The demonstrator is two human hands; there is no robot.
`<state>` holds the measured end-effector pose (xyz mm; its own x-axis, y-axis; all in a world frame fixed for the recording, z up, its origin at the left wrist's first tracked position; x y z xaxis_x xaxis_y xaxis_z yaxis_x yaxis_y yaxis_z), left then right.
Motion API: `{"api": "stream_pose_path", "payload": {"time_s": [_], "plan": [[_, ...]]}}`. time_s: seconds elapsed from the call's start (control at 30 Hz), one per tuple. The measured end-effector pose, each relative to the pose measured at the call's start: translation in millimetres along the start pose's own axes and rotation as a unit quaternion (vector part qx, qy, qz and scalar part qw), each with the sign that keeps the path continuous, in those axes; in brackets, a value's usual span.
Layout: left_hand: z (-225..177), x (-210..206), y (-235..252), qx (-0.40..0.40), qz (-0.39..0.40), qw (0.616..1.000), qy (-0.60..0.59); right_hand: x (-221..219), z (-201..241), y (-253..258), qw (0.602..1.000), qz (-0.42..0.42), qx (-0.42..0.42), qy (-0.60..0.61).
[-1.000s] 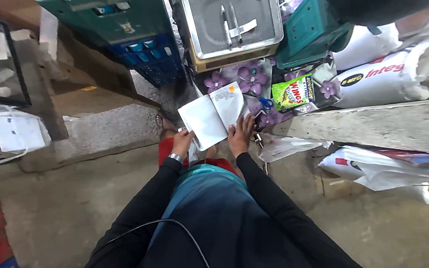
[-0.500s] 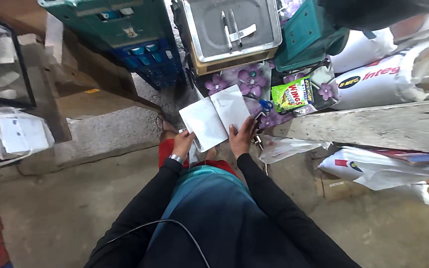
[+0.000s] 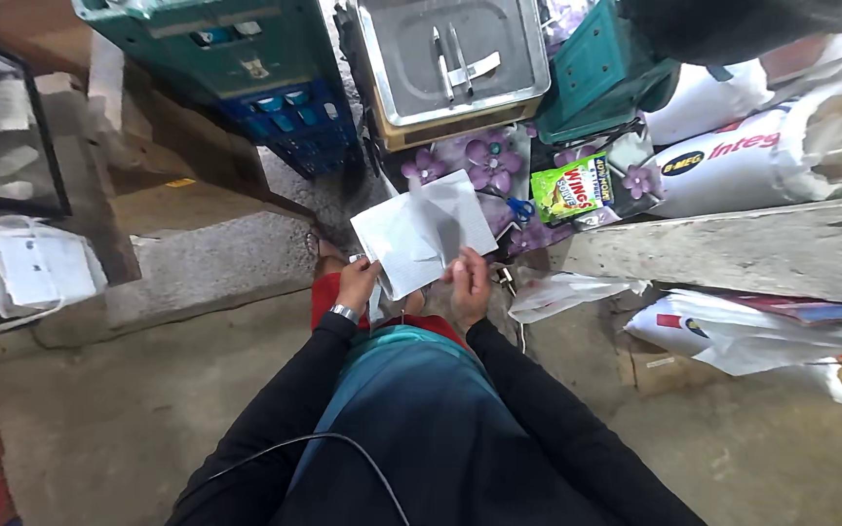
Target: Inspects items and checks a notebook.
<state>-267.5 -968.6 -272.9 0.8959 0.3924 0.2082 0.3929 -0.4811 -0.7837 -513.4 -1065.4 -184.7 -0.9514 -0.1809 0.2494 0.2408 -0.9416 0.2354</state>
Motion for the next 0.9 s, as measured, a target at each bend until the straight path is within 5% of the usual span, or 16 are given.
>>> {"api": "stream_pose_path", "payload": {"time_s": [0.1,0.2,0.3,0.4,0.47,0.53,0.67,0.77,0.9], "plan": [[2,0,-2,0.002,0.0,1.0,0.0,21,-35,8,0.984,-0.009,-0.094,-0.15],[1,-1,-1,0.005,-0.002,1.0,-0.003,14,-52,10,0.971,0.046,-0.075,-0.221],[-1,0,-5,0.001,-0.004,1.0,0.018,-13,-38,-1,0.972,0.127,-0.077,-0.183],[0,-1,-3,-0.001,-0.009,1.0,0.017,-44,-12,-6,0.963,0.244,0.055,-0.097],[1,-1,-3,-0.001,-0.01,1.0,0.006,-39,-13,-5,0.972,0.207,0.078,-0.084],[1,-2,-5,0.002,-0.007,1.0,-0.004,-11,-24,-1,0.975,0.094,0.016,-0.199],[3,-3,-9,0.006,-0.006,1.0,-0.006,22,-68,1,0.893,0.044,-0.16,-0.419],[1,-4,-9,0.002,-0.01,1.0,-0.013,16,-71,4,0.882,0.071,-0.131,-0.447],[1,-3,-12,-0.005,-0.01,1.0,-0.004,-13,-44,7,0.928,0.128,-0.006,-0.349]]}}
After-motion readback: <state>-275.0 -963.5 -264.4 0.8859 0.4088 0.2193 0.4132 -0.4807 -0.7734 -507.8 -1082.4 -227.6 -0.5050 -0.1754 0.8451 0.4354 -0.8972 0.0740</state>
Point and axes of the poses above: each hand's wrist, its own y-axis towards the middle knuckle, its own x-axis out of the back of the hand, z = x × y, the point moved 9 cm from there along y, towards the middle knuckle, and after that the axes turned 12 degrees about x, right-handed, at the moved point
